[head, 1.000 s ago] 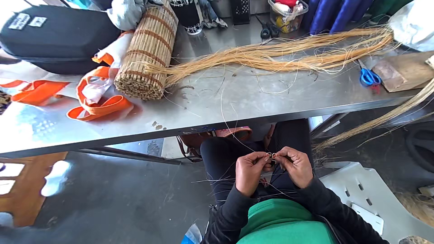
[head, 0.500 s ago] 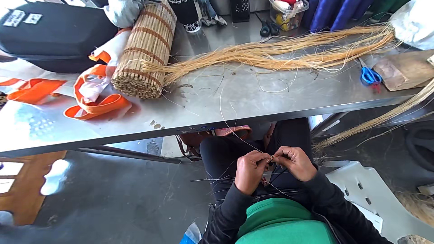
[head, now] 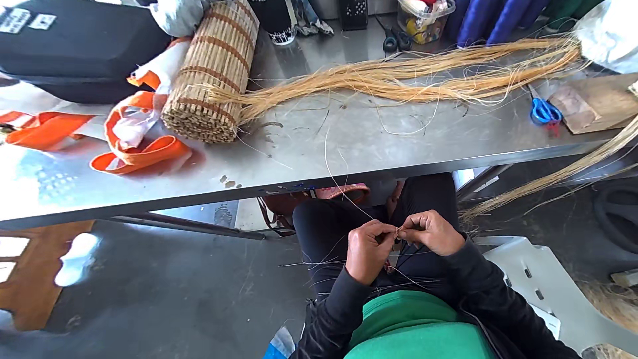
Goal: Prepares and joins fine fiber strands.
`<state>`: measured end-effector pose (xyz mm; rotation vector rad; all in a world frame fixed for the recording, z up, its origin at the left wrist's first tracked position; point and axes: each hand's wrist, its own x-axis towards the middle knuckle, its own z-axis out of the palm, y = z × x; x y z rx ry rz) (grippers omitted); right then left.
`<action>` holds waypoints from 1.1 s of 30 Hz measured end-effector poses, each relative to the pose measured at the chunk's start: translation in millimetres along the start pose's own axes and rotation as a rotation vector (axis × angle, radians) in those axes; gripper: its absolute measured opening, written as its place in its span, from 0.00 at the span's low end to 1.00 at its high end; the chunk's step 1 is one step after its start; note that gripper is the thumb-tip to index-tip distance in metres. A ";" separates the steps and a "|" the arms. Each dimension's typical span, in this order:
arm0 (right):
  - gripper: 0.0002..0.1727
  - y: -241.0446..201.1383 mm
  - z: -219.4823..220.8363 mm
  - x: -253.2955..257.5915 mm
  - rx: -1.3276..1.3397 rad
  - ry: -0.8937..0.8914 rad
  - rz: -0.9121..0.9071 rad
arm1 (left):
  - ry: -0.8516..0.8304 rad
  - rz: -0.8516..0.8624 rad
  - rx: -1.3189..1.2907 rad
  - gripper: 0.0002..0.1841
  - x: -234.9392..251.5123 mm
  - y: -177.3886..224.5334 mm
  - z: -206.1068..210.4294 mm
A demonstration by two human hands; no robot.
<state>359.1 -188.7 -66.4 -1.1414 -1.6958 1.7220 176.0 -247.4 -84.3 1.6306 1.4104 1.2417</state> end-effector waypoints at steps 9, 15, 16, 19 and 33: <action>0.05 0.4 -1.9 3.1 0.046 -0.018 0.053 | -0.051 -0.168 -0.261 0.15 2.6 -2.0 2.6; 0.06 1.7 -2.5 4.4 0.049 -0.058 0.058 | -0.105 -0.277 -0.534 0.08 2.9 -8.2 1.8; 0.06 1.5 -2.5 4.9 0.052 -0.071 0.068 | -0.111 -0.302 -0.574 0.07 3.1 -8.9 1.7; 0.08 3.7 -2.4 6.3 0.118 -0.111 0.083 | -0.123 -0.384 -0.671 0.08 3.9 -7.4 1.6; 0.11 20.5 12.5 4.6 0.141 -0.016 -0.122 | -0.021 -0.582 -0.899 0.09 5.0 -2.9 4.7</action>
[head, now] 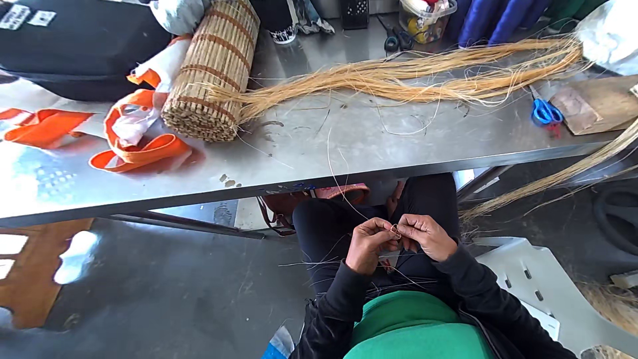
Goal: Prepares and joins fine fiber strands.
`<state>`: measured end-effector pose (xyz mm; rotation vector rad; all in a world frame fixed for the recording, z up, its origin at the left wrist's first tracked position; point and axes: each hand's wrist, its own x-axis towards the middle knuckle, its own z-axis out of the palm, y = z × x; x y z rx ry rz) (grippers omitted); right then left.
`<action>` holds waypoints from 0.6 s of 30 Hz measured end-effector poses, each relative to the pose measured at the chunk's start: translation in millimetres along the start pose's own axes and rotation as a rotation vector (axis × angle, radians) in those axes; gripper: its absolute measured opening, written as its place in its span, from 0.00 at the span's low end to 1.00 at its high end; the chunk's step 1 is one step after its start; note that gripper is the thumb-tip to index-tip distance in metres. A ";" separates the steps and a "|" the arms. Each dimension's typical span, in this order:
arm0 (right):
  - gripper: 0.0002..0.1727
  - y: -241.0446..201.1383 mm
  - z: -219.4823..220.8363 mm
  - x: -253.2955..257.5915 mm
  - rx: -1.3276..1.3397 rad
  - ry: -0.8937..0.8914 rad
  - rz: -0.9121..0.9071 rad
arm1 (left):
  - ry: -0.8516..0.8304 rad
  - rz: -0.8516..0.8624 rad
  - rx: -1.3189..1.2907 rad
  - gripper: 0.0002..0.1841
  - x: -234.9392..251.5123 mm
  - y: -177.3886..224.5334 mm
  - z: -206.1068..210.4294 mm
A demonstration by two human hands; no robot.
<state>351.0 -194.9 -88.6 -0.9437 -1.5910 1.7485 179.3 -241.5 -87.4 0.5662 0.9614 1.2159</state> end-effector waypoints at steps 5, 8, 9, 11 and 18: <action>0.11 -0.8 11.1 -4.2 -0.141 0.093 -0.070 | -0.050 -0.034 -0.091 0.10 -0.4 -3.2 -3.7; 0.11 -5.5 13.0 -4.5 -0.242 0.142 -0.112 | -0.063 -0.023 -0.062 0.09 -2.5 -1.0 -2.3; 0.11 -7.6 13.1 -2.9 -0.254 0.152 -0.115 | -0.060 -0.016 -0.063 0.10 -1.9 0.7 -0.6; 0.11 -6.3 14.1 -0.5 -0.245 0.170 -0.127 | -0.040 -0.014 -0.100 0.11 -2.2 0.8 1.3; 0.10 -2.2 26.7 0.9 -0.369 0.258 -0.201 | 0.103 0.047 -0.142 0.12 -11.2 1.4 6.1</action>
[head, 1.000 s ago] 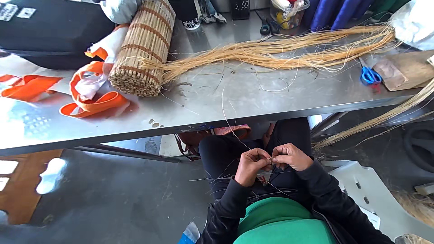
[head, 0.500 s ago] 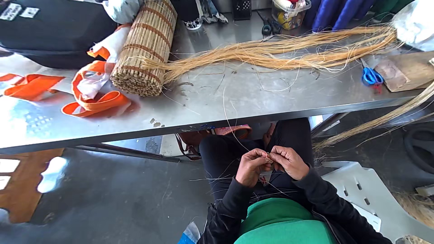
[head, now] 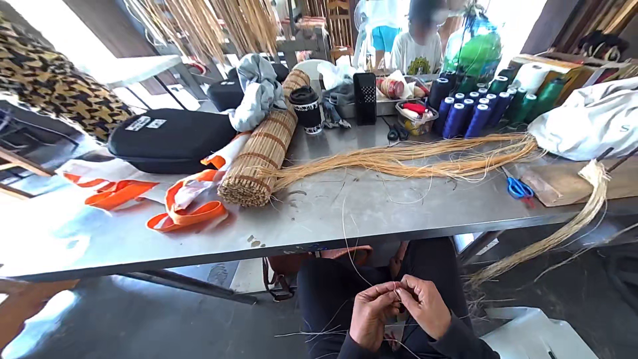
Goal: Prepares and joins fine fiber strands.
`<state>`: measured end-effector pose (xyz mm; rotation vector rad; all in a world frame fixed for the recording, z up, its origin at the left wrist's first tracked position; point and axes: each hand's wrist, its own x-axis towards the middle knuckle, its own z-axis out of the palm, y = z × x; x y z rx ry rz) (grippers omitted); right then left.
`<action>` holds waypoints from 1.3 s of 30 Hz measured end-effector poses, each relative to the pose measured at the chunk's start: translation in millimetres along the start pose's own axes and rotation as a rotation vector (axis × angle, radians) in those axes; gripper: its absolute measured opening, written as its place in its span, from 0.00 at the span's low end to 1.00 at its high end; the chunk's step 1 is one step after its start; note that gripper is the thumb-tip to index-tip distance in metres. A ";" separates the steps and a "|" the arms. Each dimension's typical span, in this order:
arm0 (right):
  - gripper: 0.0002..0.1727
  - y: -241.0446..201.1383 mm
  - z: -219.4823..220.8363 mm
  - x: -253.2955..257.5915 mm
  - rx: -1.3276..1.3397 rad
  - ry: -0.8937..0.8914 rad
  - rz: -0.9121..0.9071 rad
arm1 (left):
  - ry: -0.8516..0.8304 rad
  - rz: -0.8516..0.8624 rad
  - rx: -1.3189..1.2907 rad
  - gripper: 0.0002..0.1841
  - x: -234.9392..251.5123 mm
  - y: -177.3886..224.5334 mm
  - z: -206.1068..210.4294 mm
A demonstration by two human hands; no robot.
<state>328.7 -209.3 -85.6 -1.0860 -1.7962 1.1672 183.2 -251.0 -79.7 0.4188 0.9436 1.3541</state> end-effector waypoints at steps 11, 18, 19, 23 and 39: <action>0.10 5.8 -5.3 0.6 0.073 -0.014 -0.171 | 0.007 0.173 0.193 0.12 4.1 7.5 -9.9; 0.09 5.3 -9.6 -5.2 0.049 -0.029 -0.224 | -0.060 0.191 0.251 0.12 4.8 9.6 -17.2; 0.09 5.5 -11.2 -5.9 0.047 -0.028 -0.229 | -0.070 0.198 0.268 0.12 5.0 9.7 -18.0; 0.09 4.0 -18.6 -8.9 0.058 -0.036 -0.234 | -0.092 0.225 0.289 0.14 7.1 12.9 -20.7; 0.08 4.7 -40.3 -17.4 0.175 -0.364 -0.341 | -0.182 0.243 0.298 0.15 2.6 9.2 -10.6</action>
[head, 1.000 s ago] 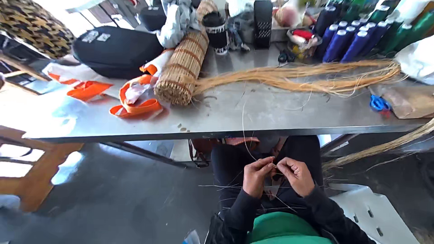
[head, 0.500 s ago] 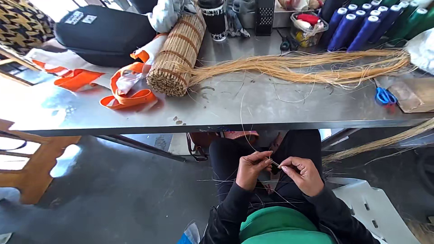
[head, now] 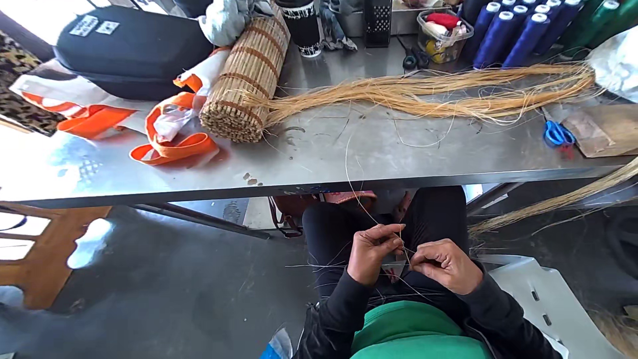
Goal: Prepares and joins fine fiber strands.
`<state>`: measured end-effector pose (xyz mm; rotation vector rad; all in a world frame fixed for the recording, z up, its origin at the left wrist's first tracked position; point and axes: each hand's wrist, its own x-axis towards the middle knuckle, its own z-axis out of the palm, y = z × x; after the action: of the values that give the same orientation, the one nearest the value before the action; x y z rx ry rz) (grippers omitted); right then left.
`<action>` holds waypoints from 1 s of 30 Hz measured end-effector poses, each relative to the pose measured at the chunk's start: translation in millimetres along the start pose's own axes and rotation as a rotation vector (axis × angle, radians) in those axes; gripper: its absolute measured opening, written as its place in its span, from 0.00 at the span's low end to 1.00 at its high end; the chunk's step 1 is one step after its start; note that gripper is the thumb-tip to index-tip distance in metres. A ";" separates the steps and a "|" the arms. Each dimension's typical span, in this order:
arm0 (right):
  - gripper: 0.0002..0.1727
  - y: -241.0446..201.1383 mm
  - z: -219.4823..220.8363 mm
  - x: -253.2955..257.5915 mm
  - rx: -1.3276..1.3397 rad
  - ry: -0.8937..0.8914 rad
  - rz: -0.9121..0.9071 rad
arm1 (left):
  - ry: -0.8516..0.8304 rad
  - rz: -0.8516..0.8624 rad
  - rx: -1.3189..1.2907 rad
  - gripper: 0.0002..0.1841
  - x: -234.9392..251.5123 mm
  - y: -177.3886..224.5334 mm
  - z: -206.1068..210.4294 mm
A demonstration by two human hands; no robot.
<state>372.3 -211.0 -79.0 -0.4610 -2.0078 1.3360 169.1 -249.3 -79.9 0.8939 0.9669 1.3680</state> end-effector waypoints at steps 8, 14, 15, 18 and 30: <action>0.08 2.8 10.5 5.4 -0.090 -0.053 -0.028 | 0.028 0.016 0.034 0.15 -1.2 -2.1 3.4; 0.09 3.0 29.7 7.4 -0.331 0.097 -0.064 | 0.034 0.170 0.183 0.16 -5.2 0.9 6.0; 0.10 4.0 33.6 9.2 -0.378 0.122 -0.085 | 0.058 0.177 0.177 0.16 -6.5 4.6 7.6; 0.11 -2.9 42.8 12.9 -0.419 0.073 -0.058 | 0.165 0.141 0.094 0.12 -9.8 14.3 7.9; 0.13 -6.3 14.5 37.0 0.232 0.162 0.040 | -0.118 0.143 0.014 0.08 -22.3 28.0 -5.6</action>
<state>336.3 -200.5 -64.3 -0.4862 -1.6968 1.4853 154.3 -271.2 -55.1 1.0590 0.8370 1.4129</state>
